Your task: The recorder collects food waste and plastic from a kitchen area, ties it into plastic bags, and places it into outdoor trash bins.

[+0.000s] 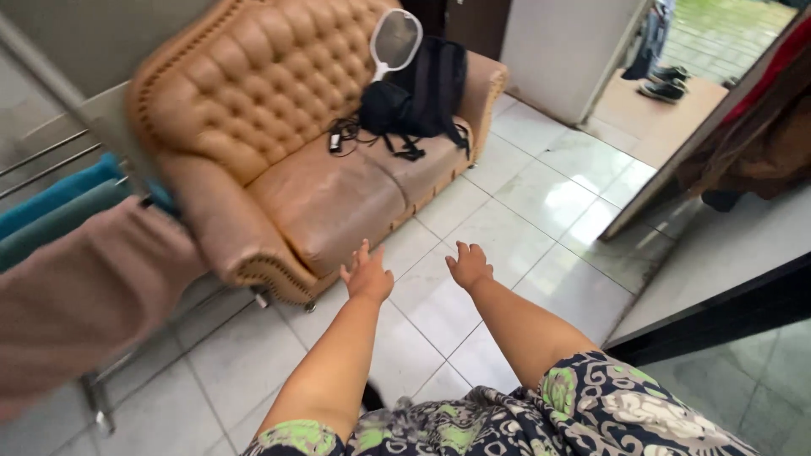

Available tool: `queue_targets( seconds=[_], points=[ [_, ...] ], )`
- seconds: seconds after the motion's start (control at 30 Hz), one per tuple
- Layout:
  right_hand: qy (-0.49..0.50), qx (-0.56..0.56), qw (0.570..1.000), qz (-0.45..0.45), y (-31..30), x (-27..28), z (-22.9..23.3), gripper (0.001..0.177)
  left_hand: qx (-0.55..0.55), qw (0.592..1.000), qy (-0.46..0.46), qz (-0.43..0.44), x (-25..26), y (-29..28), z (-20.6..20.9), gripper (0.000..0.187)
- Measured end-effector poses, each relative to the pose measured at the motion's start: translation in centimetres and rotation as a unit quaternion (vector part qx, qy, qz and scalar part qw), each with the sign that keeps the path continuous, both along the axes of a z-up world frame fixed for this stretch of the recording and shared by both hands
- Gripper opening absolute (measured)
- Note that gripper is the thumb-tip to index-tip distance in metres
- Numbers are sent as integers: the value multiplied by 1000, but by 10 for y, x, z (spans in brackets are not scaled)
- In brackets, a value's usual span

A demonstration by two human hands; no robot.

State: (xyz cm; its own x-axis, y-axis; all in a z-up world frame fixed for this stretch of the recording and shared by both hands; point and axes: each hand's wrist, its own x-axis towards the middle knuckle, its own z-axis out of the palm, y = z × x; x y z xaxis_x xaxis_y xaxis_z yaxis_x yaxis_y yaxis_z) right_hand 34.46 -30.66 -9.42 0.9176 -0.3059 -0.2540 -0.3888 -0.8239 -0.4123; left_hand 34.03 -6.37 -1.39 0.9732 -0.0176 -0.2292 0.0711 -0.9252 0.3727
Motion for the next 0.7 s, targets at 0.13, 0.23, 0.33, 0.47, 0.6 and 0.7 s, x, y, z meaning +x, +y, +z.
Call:
queue_targets(
  seconds=[0.13,0.23,0.33,0.47,0.6,0.7],
  points=[
    [-2,1,999,-54,-22,61,-1,62,14,996,9,-84,97,-30,-11,69],
    [-43,-8,992,-117,-39,110,1,63,15,988,-8,-151,182,-47,-10,69],
    [-18,-13,987,-159,-70,149,7,62,-8,981,-21,-195,249,-89,-12,71],
    [-37,-8,972,-232,-100,187,0,63,-2,967,-46,-249,315,-140,-18,74],
    [-43,9,953,-301,-144,209,10,63,3,948,-39,-317,353,-213,-24,77],
    [-46,-7,943,-330,-202,223,3,64,-26,934,-38,-354,376,-283,-29,80]
  ],
)
